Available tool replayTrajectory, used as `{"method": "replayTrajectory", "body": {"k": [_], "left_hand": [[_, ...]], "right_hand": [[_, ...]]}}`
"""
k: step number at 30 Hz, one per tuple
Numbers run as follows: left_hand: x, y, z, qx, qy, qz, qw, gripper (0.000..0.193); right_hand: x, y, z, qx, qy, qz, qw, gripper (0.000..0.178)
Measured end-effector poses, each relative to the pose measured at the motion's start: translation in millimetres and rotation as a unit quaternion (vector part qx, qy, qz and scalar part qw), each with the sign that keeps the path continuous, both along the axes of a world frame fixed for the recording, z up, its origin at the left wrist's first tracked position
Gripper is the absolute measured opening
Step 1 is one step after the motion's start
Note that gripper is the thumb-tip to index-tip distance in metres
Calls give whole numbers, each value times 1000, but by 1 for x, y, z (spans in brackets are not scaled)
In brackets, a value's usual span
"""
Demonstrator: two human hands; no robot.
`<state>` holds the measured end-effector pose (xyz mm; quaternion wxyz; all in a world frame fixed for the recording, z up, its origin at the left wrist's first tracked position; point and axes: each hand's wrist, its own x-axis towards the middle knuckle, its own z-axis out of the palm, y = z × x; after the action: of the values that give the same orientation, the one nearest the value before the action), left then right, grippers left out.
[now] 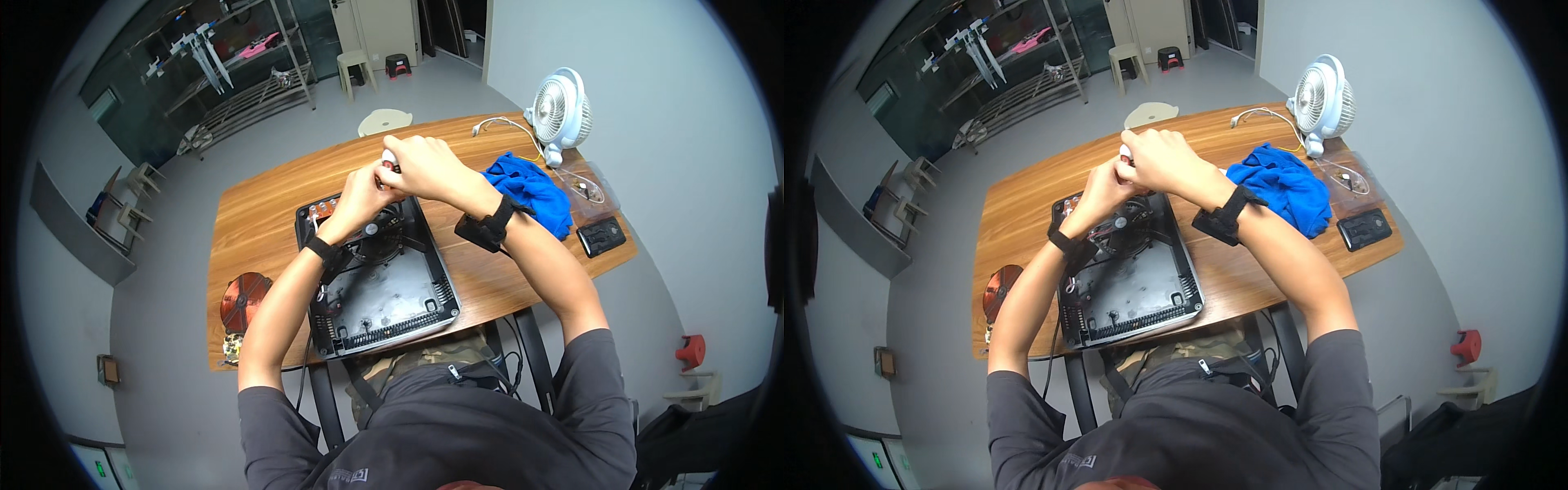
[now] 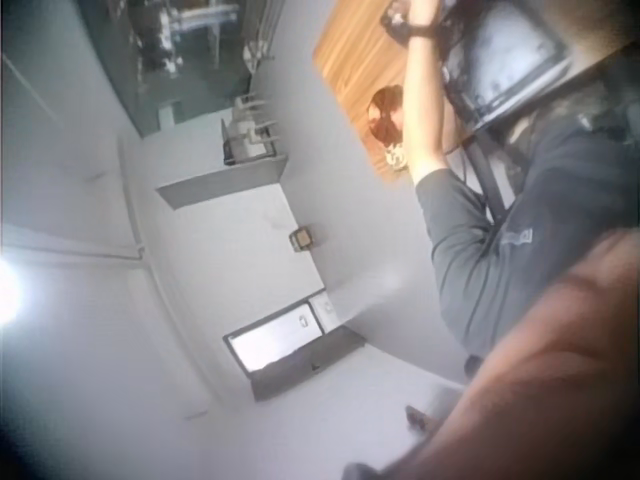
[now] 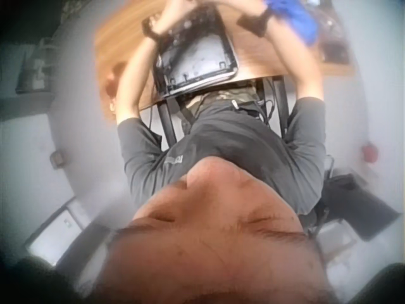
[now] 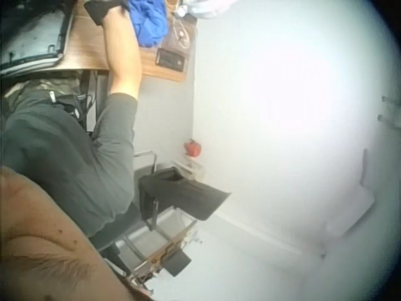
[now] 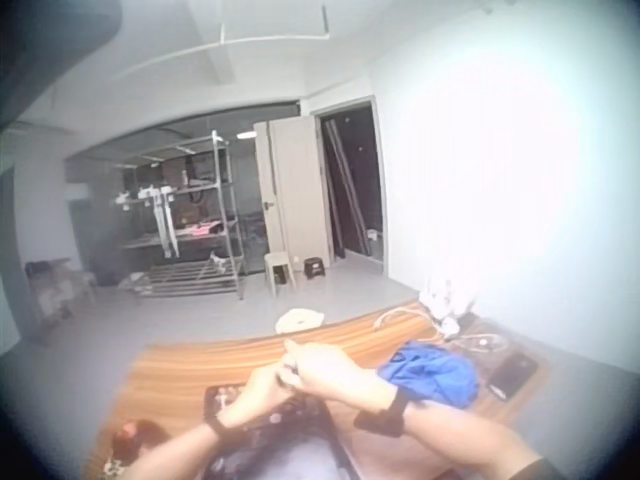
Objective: The person uses a screwdriver to remove screws from the back of a black electronic device, then opens the casing to reveal internal components including a copper-colored disc. They continue to unscrew and remove internal parts, placing them on the table.
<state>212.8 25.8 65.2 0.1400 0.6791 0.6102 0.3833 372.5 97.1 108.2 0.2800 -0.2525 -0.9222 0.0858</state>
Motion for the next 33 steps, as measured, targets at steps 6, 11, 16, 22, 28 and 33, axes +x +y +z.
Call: {"method": "replayTrajectory", "body": {"k": [6, 11, 16, 22, 28, 33], "left_hand": [[-14, -1, -18, -23, -46, -53, 997, 30], [-5, -12, 1, -56, 17, 7, 998, 32], [-8, -9, -7, -10, 4, 4, 1000, 34], [-18, -4, -19, -39, -35, -38, 998, 28], [-20, -2, -30, -93, -112, -52, 988, 21], [-19, 0, -28, -118, -136, -37, 983, 26]], "right_hand": [[6, 3, -4, -8, 36, 30, 999, 32], [0, -1, 2, -11, -20, -4, 1000, 41], [-8, -4, -2, -34, -9, -15, 999, 52], [-4, 0, -5, -86, 19, 9, 996, 53], [-2, -4, -7, -59, 27, 4, 998, 54], [-4, -3, -7, 7, 65, -5, 998, 40]]}}
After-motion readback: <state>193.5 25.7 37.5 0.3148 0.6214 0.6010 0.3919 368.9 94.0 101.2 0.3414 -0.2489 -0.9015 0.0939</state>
